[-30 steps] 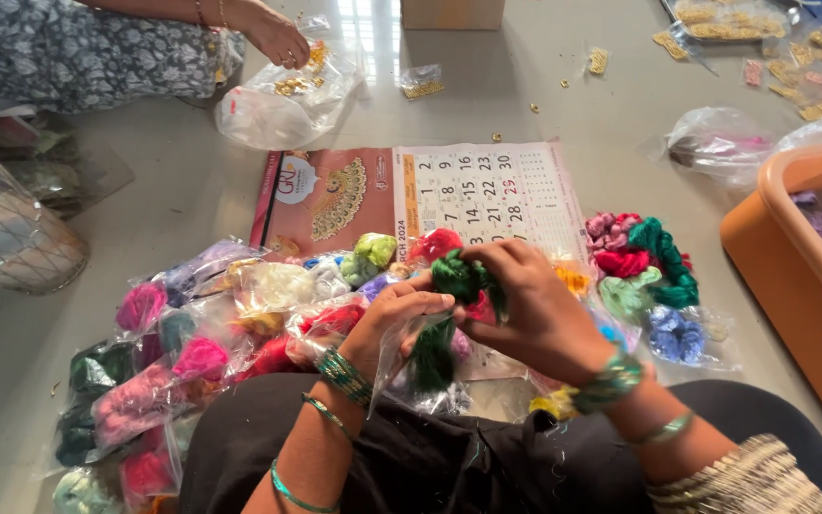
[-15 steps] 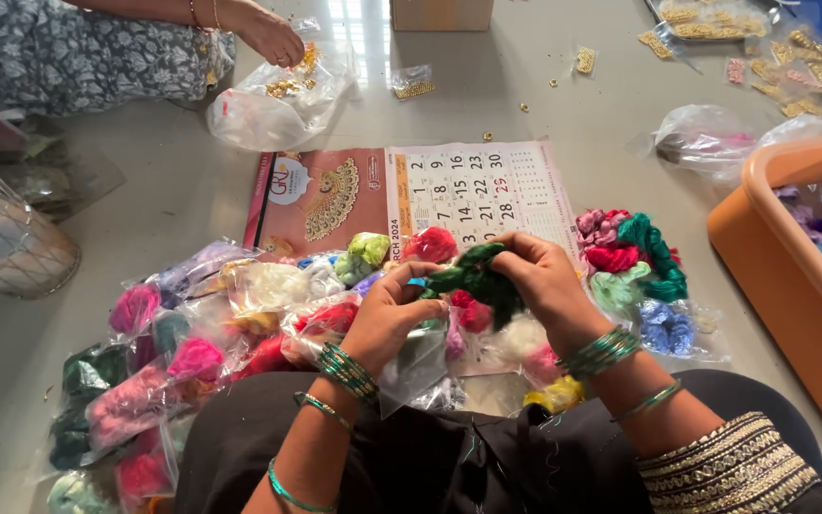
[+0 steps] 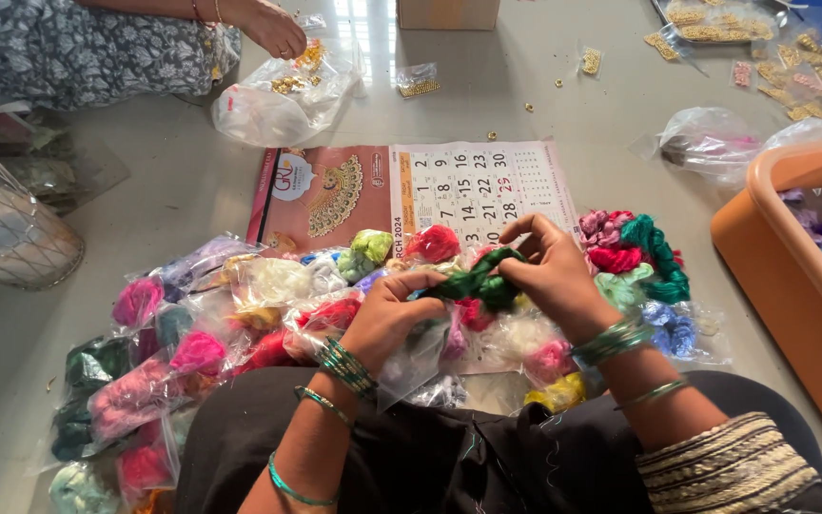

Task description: The person sits on the floor and sorts colorful silk thread skeins, picking up bundles one at a time, folding and pressing them by hand and setting them back among the pile. Another person across the floor handles gold bead strands.

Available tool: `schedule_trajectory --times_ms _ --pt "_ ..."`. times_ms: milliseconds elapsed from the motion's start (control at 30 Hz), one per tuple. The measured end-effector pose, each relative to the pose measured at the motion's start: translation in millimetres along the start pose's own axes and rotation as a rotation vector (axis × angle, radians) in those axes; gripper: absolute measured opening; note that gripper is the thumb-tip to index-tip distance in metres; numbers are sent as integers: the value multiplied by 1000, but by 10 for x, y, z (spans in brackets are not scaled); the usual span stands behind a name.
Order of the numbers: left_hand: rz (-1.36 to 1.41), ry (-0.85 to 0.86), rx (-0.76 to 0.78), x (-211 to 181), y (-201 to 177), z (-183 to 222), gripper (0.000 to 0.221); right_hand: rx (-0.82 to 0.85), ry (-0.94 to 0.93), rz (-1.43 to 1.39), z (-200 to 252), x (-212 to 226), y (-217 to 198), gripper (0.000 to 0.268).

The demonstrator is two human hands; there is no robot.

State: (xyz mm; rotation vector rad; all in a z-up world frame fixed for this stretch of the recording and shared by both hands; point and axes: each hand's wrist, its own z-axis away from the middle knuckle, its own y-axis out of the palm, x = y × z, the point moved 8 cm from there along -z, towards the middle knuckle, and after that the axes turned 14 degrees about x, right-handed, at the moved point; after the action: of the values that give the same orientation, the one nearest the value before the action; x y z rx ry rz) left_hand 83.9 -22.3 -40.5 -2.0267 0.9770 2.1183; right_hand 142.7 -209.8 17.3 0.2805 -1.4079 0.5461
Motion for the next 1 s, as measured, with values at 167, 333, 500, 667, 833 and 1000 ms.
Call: schedule_trajectory --times_ms 167,333,500,667,833,1000 --pt "53 -13 -18 -84 75 17 27 -95 218 183 33 -160 -43 23" --pt "108 -4 -178 252 -347 -31 21 92 247 -587 75 -235 73 21" --pt "9 94 -154 415 -444 -160 14 161 139 -752 119 -7 90 20" --pt "36 81 -186 407 -437 -179 14 292 72 -715 166 151 183 26" --pt "6 6 -157 483 -424 -167 15 181 -3 -592 206 333 67 27" --pt "-76 -61 -71 582 -402 -185 12 79 -147 -675 194 319 -288 25"
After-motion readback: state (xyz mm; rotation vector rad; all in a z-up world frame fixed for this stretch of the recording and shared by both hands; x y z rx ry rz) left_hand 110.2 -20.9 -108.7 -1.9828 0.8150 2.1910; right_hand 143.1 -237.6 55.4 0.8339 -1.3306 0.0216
